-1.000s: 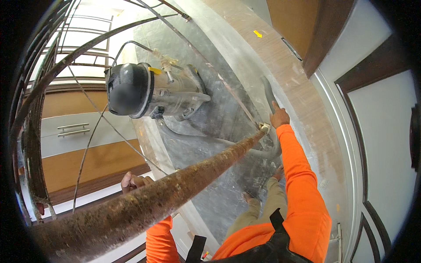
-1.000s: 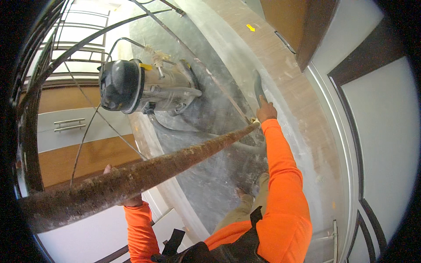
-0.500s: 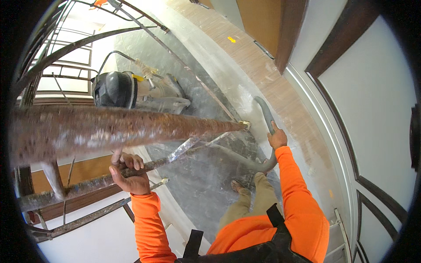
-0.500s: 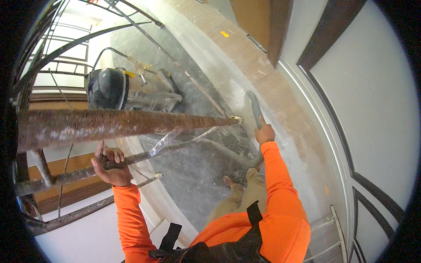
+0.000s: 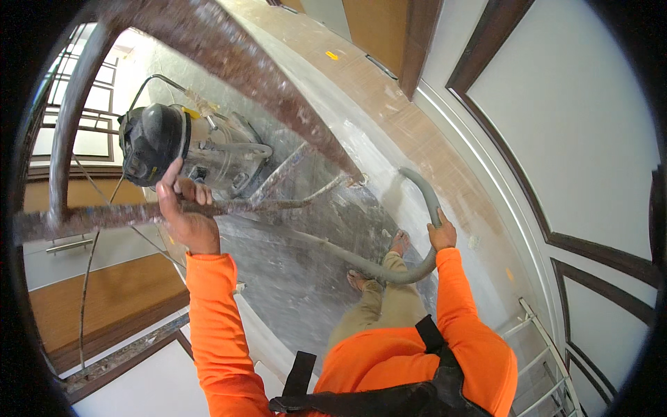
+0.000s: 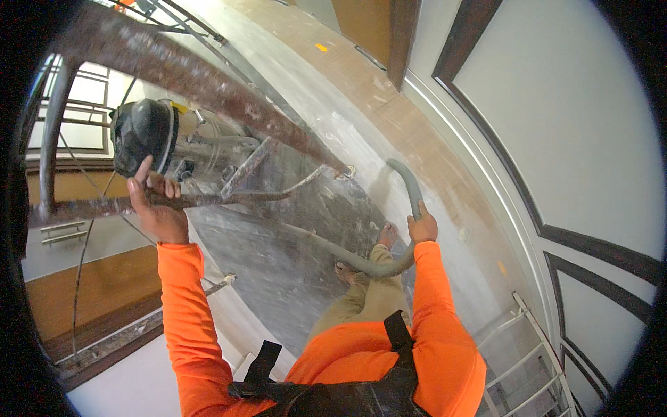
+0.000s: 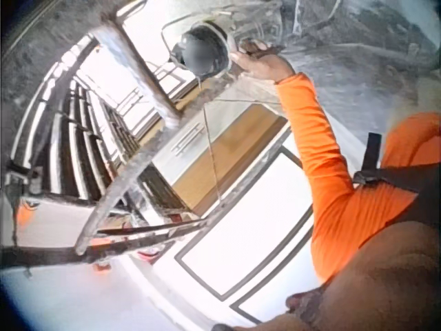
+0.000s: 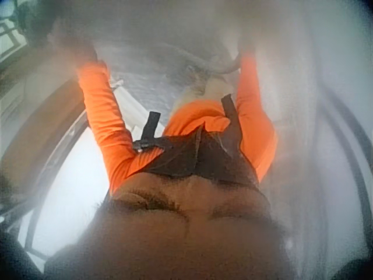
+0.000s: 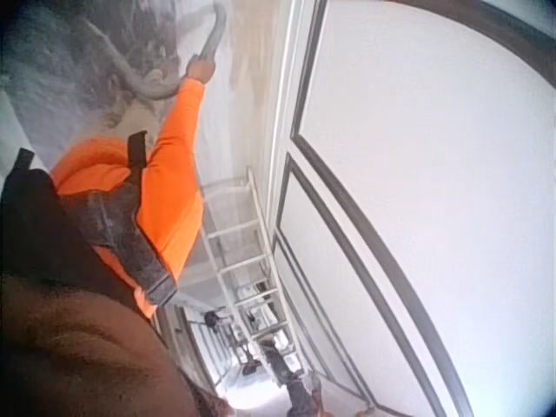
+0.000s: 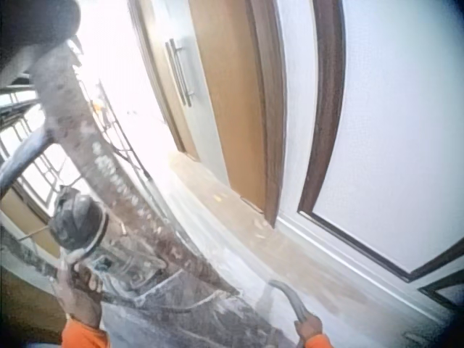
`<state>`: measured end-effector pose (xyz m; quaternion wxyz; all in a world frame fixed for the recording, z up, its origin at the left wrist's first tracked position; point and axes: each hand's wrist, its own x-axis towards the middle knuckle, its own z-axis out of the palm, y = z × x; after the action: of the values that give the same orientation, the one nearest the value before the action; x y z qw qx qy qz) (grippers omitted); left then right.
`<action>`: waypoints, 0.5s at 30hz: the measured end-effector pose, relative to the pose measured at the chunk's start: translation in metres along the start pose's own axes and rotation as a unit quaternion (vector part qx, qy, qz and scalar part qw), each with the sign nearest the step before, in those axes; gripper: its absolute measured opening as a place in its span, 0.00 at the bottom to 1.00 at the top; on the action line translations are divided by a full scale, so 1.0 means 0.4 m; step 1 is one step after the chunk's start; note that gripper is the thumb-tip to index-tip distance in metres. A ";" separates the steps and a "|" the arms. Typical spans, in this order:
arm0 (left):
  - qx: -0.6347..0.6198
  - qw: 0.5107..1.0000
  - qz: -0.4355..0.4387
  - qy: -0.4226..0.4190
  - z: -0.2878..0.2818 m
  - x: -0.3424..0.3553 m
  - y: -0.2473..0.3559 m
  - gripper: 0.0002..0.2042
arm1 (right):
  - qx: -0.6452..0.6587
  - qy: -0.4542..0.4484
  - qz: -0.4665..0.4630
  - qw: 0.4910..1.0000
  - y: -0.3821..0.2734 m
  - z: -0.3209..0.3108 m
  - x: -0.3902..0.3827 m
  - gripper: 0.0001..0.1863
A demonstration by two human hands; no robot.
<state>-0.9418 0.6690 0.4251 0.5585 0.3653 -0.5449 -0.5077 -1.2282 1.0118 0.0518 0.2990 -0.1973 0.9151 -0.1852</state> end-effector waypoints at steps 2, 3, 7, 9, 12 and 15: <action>0.014 1.000 -0.004 0.006 0.012 -0.002 0.007 0.29 | -0.001 0.017 0.026 1.000 0.039 0.001 -0.059 0.37; 0.018 1.000 -0.005 0.006 0.015 -0.002 0.005 0.29 | -0.003 0.026 0.041 0.999 0.062 0.000 -0.089 0.37; 0.036 0.999 -0.010 0.011 0.015 -0.001 0.012 0.28 | 0.010 0.054 0.092 0.994 0.143 0.004 -0.185 0.38; 0.041 0.999 -0.007 0.011 0.023 -0.001 0.014 0.28 | 0.031 0.083 0.112 0.990 0.189 0.013 -0.221 0.37; 0.035 0.999 -0.004 0.005 0.019 0.003 0.004 0.27 | 0.018 0.105 0.141 0.984 0.206 -0.003 -0.257 0.38; 0.045 0.999 0.001 0.012 0.018 0.003 0.003 0.27 | 0.027 0.090 0.186 0.978 0.156 -0.036 -0.273 0.38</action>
<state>-0.9490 0.6691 0.4276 0.5485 0.3955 -0.5611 -0.4773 -1.1716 1.1200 0.0860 0.2496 0.0023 0.9538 -0.1675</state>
